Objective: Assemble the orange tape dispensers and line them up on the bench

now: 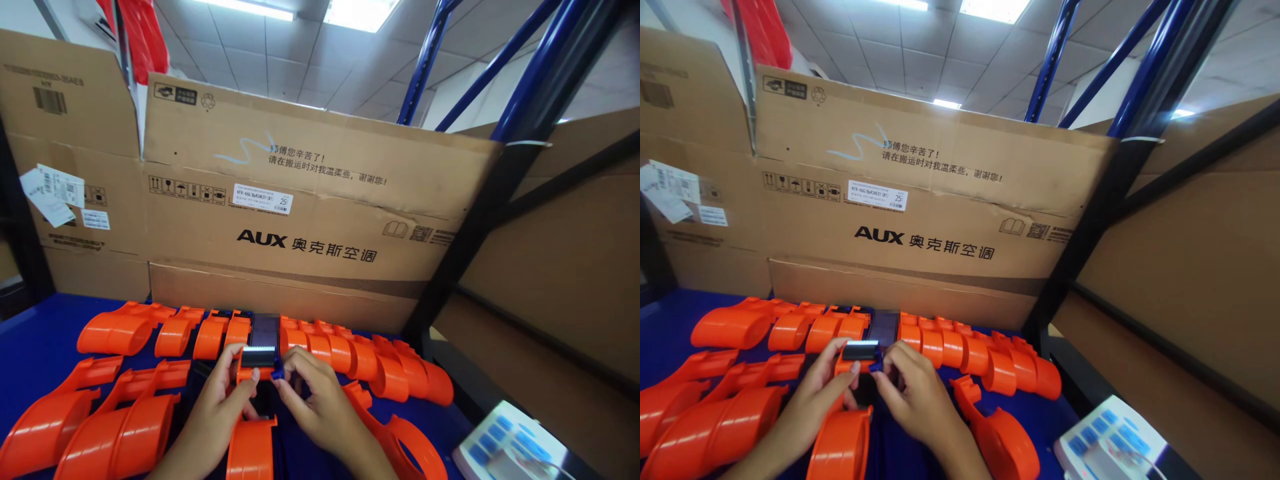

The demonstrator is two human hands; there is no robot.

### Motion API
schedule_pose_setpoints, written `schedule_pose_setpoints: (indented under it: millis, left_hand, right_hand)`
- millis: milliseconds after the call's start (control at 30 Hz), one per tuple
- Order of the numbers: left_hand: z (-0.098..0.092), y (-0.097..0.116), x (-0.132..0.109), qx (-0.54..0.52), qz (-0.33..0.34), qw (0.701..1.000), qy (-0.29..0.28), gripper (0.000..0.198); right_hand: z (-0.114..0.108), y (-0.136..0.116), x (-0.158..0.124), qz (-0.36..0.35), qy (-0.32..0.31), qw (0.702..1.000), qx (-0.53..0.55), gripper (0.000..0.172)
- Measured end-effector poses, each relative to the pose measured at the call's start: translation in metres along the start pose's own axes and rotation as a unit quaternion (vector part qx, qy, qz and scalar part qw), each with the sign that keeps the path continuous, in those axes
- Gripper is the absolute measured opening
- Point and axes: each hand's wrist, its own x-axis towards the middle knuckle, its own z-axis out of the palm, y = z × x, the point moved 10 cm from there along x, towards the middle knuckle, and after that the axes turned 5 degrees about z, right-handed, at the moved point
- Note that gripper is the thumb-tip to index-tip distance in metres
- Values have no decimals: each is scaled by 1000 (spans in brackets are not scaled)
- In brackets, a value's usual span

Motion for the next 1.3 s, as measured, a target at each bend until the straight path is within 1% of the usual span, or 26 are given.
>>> schedule_pose_setpoints:
  millis: [200,367,467,533,600,633,667,733,767,800,833,900,967,1033,1067,1167,1300]
  left_hand:
    - [0,5,0,-4,5,1000,8,40]
    - [-1,0,-1,-15,-10,1000,15,44]
    - [-1,0,1,-41,-9,999,11,38]
    - [1,1,3,-71,-11,997,2,37]
    - [6,2,3,-108,-25,994,-15,45]
    - [10,2,2,-125,-38,991,-27,52]
    - [15,2,0,-140,-53,988,-43,58]
    - [26,2,-7,-167,-79,980,-78,66]
    - [31,3,-11,-178,-91,975,-94,68]
    - [35,3,-15,-188,-100,971,-107,69]
    - [38,3,-18,-193,-107,968,-116,70]
    - [38,6,-22,-193,-100,969,-119,70]
    - [35,12,-21,-177,-70,975,-116,66]
    - [31,20,-18,-153,-39,982,-101,56]
    - [29,22,-17,-143,-37,985,-93,51]
    - [31,22,-17,-136,-63,985,-89,47]
    - [33,24,-19,-136,-74,983,-100,49]
  right_hand:
    - [0,-3,0,-15,7,1000,7,20]
    - [-2,-11,1,-19,9,1000,7,19]
    - [-9,-14,-1,-16,9,1000,11,14]
    - [-19,-12,-2,-7,31,999,36,13]
    - [-28,-5,-2,22,60,993,95,11]
    - [-28,-1,-2,40,63,988,136,13]
    - [-26,1,-1,56,51,981,178,20]
    - [-12,0,0,79,-7,963,257,37]
    - [-4,-3,0,85,-39,953,288,42]
    - [3,-6,0,88,-67,944,312,43]
    - [7,-9,-1,89,-80,937,327,42]
    - [8,-11,0,88,-69,938,327,39]
    - [7,-11,0,92,-45,949,299,36]
    - [7,-9,0,102,-30,956,274,32]
    - [8,-9,0,108,-28,957,269,29]
    - [11,-9,1,114,-22,955,273,24]
    - [13,-11,3,99,-25,954,281,26]
